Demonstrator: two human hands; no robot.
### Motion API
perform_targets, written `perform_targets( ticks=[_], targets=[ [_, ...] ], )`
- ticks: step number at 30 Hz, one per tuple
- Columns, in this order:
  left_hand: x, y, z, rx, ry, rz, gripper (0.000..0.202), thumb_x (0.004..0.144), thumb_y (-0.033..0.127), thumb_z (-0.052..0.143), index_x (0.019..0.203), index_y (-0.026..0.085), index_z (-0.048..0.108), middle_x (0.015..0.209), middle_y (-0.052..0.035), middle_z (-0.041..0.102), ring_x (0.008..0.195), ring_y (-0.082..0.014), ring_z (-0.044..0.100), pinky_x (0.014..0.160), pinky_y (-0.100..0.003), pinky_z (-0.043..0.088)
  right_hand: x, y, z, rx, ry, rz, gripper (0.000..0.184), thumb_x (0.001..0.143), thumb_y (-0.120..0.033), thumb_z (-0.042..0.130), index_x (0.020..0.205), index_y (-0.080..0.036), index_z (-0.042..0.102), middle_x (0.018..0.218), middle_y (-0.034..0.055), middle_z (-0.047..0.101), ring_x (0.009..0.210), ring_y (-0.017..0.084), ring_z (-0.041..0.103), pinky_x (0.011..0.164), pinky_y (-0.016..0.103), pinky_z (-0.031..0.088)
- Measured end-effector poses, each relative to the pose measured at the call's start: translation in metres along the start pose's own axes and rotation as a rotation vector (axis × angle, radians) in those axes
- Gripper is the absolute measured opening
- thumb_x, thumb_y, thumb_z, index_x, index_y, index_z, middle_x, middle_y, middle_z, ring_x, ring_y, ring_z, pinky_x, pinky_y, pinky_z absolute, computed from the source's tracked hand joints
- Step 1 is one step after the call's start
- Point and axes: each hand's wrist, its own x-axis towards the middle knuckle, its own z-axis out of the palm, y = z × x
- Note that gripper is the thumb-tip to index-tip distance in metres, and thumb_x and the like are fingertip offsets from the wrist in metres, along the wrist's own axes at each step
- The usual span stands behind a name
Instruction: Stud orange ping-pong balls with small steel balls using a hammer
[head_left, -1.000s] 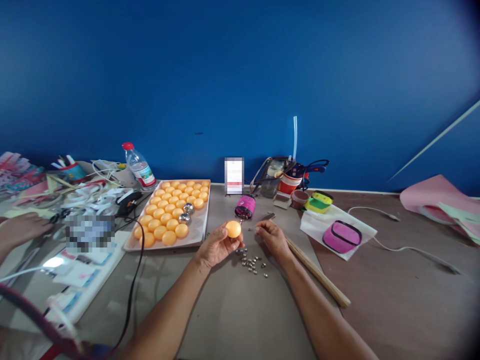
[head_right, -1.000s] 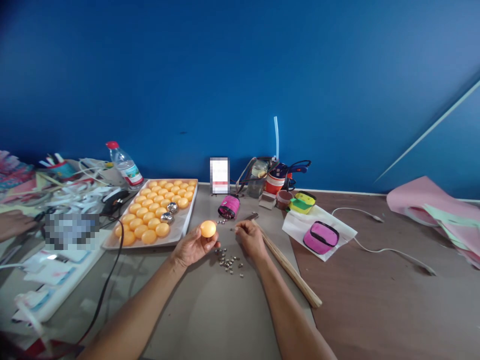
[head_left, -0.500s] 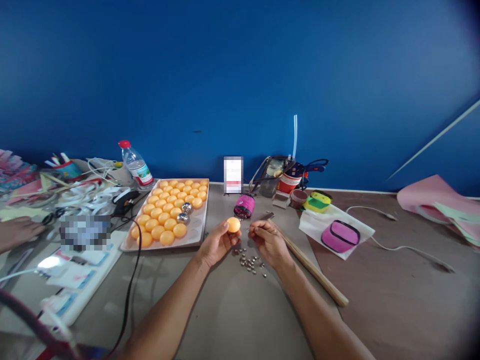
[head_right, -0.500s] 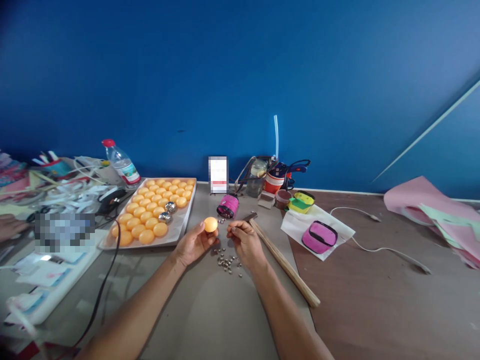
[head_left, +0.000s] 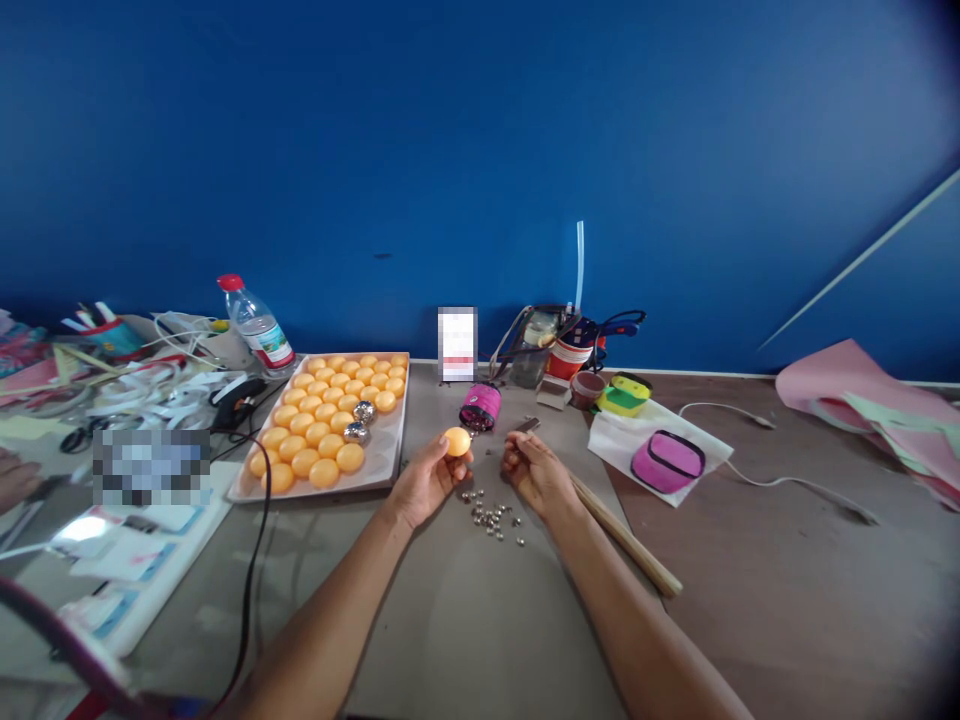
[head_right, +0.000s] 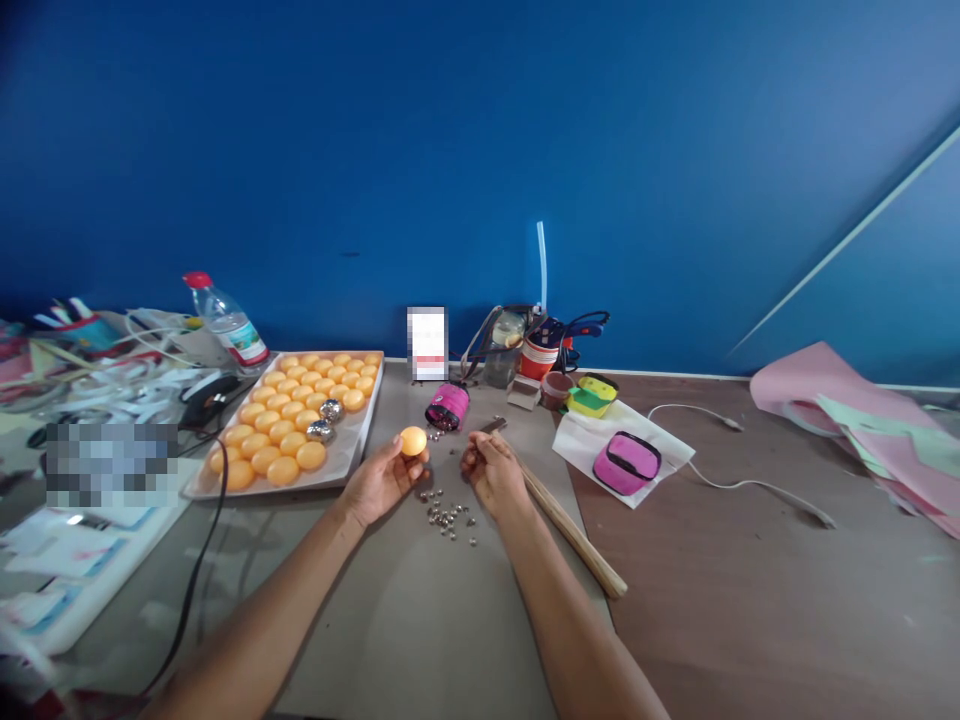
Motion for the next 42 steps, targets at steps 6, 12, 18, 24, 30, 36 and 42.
perform_targets(
  ticks=[6, 12, 18, 24, 30, 36, 42],
  targets=[
    [0.001, 0.003, -0.001, 0.003, 0.047, 0.027, 0.027, 0.077, 0.035, 0.061, 0.089, 0.011, 0.06, 0.075, -0.0069, 0.063, 0.055, -0.0088, 0.05, 0.066, -0.028, 0.047, -0.001, -0.001, 0.002, 0.021, 0.007, -0.05, 0.02, 0.059, -0.027, 0.067, 0.073, -0.019, 0.055, 0.067, 0.0004, 0.059, 0.061, 0.013, 0.057, 0.058, 0.027, 0.047],
    [0.002, 0.003, -0.002, 0.027, 0.076, 0.049, 0.027, 0.076, 0.035, 0.062, 0.088, 0.011, 0.059, 0.075, -0.0062, 0.063, 0.054, -0.0084, 0.05, 0.065, -0.028, 0.048, -0.008, 0.008, 0.01, -0.065, 0.004, -0.085, 0.02, 0.059, -0.025, 0.065, 0.071, -0.018, 0.051, 0.063, -0.003, 0.06, 0.048, 0.009, 0.054, 0.045, 0.021, 0.042],
    [0.002, 0.0, -0.001, 0.058, 0.036, 0.041, 0.026, 0.077, 0.033, 0.062, 0.092, 0.012, 0.057, 0.075, -0.0055, 0.063, 0.055, -0.009, 0.053, 0.063, -0.026, 0.046, -0.013, 0.007, 0.016, -0.108, -0.055, -0.061, 0.027, 0.064, -0.036, 0.069, 0.076, -0.018, 0.052, 0.052, -0.0071, 0.054, 0.033, 0.004, 0.04, 0.035, 0.017, 0.027],
    [0.002, 0.0, 0.0, 0.059, 0.019, 0.028, 0.028, 0.076, 0.033, 0.063, 0.093, 0.012, 0.057, 0.075, -0.006, 0.064, 0.056, -0.0096, 0.055, 0.06, -0.023, 0.045, -0.019, -0.001, 0.02, 0.029, -0.198, 0.012, 0.025, 0.061, -0.031, 0.075, 0.074, -0.016, 0.061, 0.057, -0.0051, 0.056, 0.04, 0.004, 0.045, 0.045, 0.019, 0.036],
    [-0.001, 0.001, 0.002, 0.028, -0.02, 0.02, 0.027, 0.076, 0.032, 0.064, 0.093, 0.012, 0.059, 0.079, -0.007, 0.065, 0.06, -0.0106, 0.057, 0.063, -0.025, 0.046, -0.024, -0.003, 0.023, 0.078, -0.277, 0.041, 0.025, 0.062, -0.024, 0.075, 0.082, -0.017, 0.063, 0.065, -0.0015, 0.063, 0.048, 0.007, 0.051, 0.051, 0.021, 0.04],
    [-0.003, 0.001, 0.007, -0.01, -0.008, 0.022, 0.025, 0.074, 0.032, 0.066, 0.086, 0.01, 0.063, 0.08, -0.0067, 0.064, 0.064, -0.0112, 0.057, 0.067, -0.027, 0.047, -0.028, -0.005, 0.026, 0.089, -0.297, -0.007, 0.017, 0.063, -0.023, 0.074, 0.072, -0.019, 0.06, 0.067, -0.0031, 0.062, 0.048, 0.006, 0.049, 0.05, 0.02, 0.037],
    [-0.005, -0.001, 0.008, -0.026, -0.058, 0.014, 0.027, 0.076, 0.031, 0.064, 0.094, 0.011, 0.062, 0.076, -0.0043, 0.062, 0.062, -0.0105, 0.055, 0.069, -0.028, 0.047, -0.032, -0.001, 0.029, 0.035, -0.307, -0.034, 0.015, 0.062, -0.024, 0.075, 0.071, -0.019, 0.063, 0.061, -0.0051, 0.056, 0.052, 0.006, 0.046, 0.055, 0.02, 0.036]
  ],
)
